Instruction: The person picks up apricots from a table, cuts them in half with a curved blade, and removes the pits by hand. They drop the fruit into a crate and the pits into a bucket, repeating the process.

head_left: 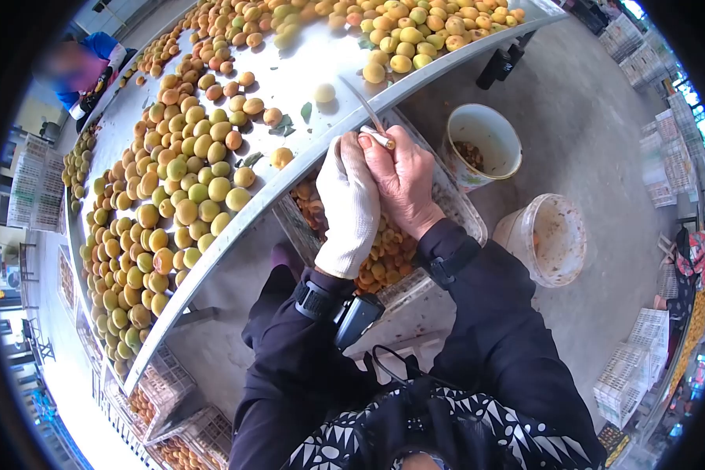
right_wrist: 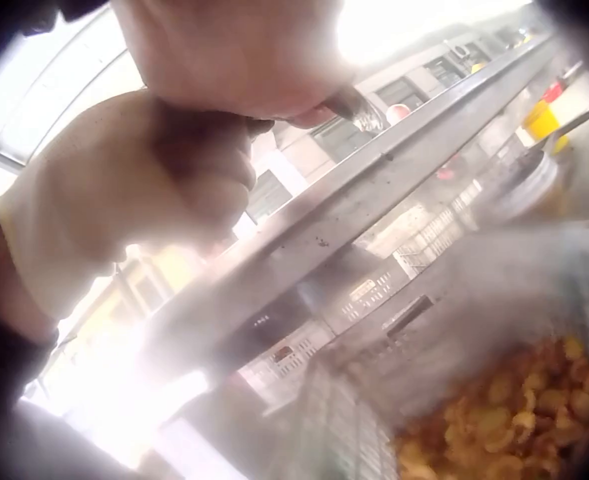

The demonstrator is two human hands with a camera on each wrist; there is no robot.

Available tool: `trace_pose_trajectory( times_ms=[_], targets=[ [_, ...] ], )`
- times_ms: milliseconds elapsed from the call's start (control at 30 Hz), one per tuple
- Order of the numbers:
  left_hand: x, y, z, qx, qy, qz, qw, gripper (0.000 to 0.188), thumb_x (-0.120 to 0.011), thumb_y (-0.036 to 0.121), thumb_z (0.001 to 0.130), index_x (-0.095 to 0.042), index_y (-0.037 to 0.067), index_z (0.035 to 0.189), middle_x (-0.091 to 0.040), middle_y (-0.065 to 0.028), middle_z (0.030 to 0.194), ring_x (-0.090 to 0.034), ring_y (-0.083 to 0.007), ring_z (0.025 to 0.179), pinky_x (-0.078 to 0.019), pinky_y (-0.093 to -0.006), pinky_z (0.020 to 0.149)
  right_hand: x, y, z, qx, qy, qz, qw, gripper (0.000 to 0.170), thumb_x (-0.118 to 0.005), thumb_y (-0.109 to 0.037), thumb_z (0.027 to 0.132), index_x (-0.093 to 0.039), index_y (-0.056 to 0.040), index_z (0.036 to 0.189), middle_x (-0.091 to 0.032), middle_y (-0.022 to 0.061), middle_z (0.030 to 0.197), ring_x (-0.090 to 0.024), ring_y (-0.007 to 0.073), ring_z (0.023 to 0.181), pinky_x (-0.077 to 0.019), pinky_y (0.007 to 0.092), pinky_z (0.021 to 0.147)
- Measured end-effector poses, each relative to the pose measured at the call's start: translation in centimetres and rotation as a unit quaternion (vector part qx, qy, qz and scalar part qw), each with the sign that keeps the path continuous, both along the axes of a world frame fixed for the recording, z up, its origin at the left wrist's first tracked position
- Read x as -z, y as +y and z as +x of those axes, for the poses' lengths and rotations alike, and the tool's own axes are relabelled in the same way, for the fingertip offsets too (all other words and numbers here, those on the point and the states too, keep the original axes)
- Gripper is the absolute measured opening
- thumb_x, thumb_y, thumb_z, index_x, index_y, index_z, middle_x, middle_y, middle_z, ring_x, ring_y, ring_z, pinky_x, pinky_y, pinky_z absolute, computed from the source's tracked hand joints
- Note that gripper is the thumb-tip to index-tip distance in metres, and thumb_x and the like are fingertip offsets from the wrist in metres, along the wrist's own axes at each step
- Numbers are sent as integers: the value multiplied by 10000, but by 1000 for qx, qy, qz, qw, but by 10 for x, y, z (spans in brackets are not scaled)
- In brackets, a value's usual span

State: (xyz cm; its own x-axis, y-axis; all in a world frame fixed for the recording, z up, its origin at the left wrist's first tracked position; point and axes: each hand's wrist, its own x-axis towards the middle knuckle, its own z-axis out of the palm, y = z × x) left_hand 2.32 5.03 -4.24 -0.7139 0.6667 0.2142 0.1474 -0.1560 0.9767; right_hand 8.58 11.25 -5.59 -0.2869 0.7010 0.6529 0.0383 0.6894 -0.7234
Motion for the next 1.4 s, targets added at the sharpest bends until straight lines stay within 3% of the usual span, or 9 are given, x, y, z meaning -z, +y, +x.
trace_pose_trajectory(
  times_ms=[200, 733, 900, 1033, 1100, 1133, 1200, 1300, 1400],
  targets=[
    [20, 9, -2, -16, -70, 2, 997, 334, -419, 243, 1042, -619, -17, 976, -633, -66, 869, -527, -118, 778, -452, -281, 722, 14, 11, 3, -10, -53, 83, 995, 287, -677, -242, 905, -516, -61, 752, -563, 121, 605, -606, 323, 549, -468, 394, 486],
    [48, -5, -2, 92, -229, -37, 968, 355, -417, 299, 1010, -645, 30, 975, -611, -31, 794, -509, -87, 668, -415, -262, 570, 45, 13, 17, -50, -163, 72, 983, 302, -658, -308, 911, -538, -55, 797, -593, 125, 620, -632, 318, 579, -487, 399, 503],
    [44, -9, -4, 128, -352, -154, 914, 358, -403, 398, 991, -597, 115, 890, -489, 18, 634, -395, -100, 445, -277, -267, 400, 50, 11, 21, -57, -184, 76, 978, 303, -663, -309, 901, -537, -58, 786, -597, 122, 621, -632, 312, 580, -487, 395, 502],
    [44, -10, -5, 130, -420, -167, 882, 354, -398, 408, 994, -586, 136, 868, -487, 24, 634, -390, -103, 444, -275, -260, 402, 51, 11, 23, -56, -199, 80, 975, 307, -665, -313, 899, -538, -59, 782, -599, 124, 624, -634, 311, 582, -490, 391, 503],
    [52, -9, -9, 138, -446, -178, 866, 394, -383, 310, 1012, -643, 27, 921, -592, -47, 691, -512, -121, 543, -384, -287, 477, 49, 11, 22, -65, -199, 86, 974, 310, -654, -320, 905, -546, -56, 785, -611, 132, 641, -640, 319, 597, -491, 396, 506],
    [56, -7, -9, 139, -445, -178, 867, 394, -383, 310, 1012, -643, 27, 921, -592, -47, 691, -512, -121, 543, -384, -287, 477, 48, 9, 20, -64, -198, 86, 974, 310, -654, -320, 905, -546, -56, 785, -611, 132, 641, -640, 319, 597, -491, 396, 506],
    [57, -2, -7, 125, -183, -88, 971, 433, -352, 308, 1034, -632, -8, 939, -631, -70, 761, -560, -140, 650, -443, -293, 580, 46, 3, 15, 12, -169, 15, 985, 309, -645, -322, 906, -554, -47, 796, -626, 146, 663, -644, 341, 620, -498, 416, 533],
    [47, 5, 4, 50, -233, -101, 966, 457, -329, 304, 1049, -625, -33, 968, -652, -92, 816, -566, -149, 725, -464, -306, 670, 35, 1, 15, 9, -167, -83, 982, 301, -637, -317, 903, -561, -40, 813, -639, 163, 684, -644, 362, 638, -503, 435, 565],
    [47, 5, 2, 71, -267, -108, 955, 437, -391, 403, 1024, -631, 39, 994, -611, -44, 785, -532, -119, 684, -420, -288, 570, 31, 1, 14, 33, -177, -79, 980, 275, -647, -293, 885, -565, -40, 816, -646, 168, 694, -646, 368, 644, -504, 439, 579]
  ],
)
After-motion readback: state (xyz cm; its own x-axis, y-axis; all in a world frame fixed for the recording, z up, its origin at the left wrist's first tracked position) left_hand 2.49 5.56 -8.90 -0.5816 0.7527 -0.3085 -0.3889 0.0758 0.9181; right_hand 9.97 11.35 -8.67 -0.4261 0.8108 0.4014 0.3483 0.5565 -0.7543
